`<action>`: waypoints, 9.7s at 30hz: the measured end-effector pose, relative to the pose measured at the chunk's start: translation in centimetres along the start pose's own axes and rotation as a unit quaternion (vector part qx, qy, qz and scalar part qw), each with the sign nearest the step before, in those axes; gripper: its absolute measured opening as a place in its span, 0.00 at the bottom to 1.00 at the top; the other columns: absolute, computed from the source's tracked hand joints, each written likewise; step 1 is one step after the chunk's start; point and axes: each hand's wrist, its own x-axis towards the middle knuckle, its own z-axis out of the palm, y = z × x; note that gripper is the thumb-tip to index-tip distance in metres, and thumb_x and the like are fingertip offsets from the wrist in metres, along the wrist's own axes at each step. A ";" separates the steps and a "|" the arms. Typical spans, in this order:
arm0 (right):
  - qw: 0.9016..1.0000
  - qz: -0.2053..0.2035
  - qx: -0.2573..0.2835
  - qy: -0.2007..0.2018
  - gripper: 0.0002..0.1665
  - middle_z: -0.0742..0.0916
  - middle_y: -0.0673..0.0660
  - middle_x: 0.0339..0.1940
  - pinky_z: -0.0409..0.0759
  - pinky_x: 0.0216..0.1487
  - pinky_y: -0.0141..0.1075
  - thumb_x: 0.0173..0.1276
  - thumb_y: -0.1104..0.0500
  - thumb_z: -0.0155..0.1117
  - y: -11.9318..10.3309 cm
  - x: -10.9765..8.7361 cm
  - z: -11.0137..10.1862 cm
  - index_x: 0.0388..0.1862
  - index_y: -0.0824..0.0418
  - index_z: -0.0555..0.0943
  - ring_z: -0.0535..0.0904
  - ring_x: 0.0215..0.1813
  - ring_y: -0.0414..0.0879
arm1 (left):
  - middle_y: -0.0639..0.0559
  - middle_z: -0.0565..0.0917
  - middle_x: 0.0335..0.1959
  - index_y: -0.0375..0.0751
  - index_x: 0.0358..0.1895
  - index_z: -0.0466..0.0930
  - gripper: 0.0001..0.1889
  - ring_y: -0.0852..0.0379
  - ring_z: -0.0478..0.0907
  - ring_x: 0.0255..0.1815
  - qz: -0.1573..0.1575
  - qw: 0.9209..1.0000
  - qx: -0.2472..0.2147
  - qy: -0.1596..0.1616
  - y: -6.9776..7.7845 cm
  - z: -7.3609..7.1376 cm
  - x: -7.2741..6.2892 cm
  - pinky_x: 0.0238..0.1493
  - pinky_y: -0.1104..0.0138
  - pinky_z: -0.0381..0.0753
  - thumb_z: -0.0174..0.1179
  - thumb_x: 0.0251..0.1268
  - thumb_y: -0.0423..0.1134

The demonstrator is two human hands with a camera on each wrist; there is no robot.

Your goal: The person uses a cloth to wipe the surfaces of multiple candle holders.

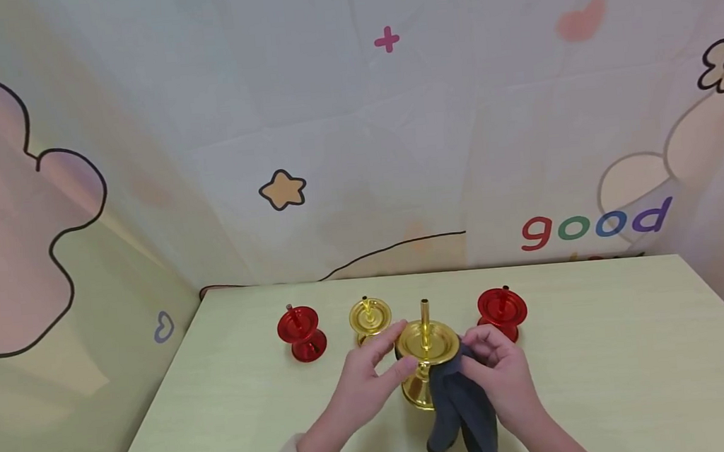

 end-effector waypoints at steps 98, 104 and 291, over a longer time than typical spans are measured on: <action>0.981 0.137 0.011 -0.134 0.15 0.85 0.49 0.30 0.79 0.32 0.30 0.66 0.72 0.43 -2.7 0.8 -9.1 0.36 0.53 0.73 0.81 0.30 0.41 | 0.48 0.77 0.51 0.43 0.57 0.70 0.29 0.62 0.76 0.43 -0.136 0.950 -0.280 0.000 -2.3 2.2 4.3 0.44 0.72 0.77 0.66 0.47 0.37; 0.984 0.132 -0.017 -0.114 0.15 0.85 0.48 0.30 0.79 0.32 0.30 0.66 0.72 0.44 -3.1 0.2 -11.4 0.36 0.53 0.73 0.81 0.31 0.41 | 0.52 0.76 0.53 0.45 0.57 0.70 0.31 0.58 0.74 0.52 -0.157 0.949 -0.269 0.048 -5.1 4.2 5.7 0.51 0.67 0.74 0.68 0.43 0.39; 0.911 -0.108 -0.383 -0.107 0.17 0.82 0.60 0.41 0.80 0.30 0.28 0.53 0.67 0.64 -3.6 2.4 0.1 0.43 0.59 0.77 0.82 0.32 0.42 | 0.50 0.82 0.44 0.34 0.55 0.71 0.38 0.59 0.78 0.42 0.142 0.919 0.368 -0.005 0.4 0.6 2.1 0.43 0.75 0.76 0.69 0.38 0.54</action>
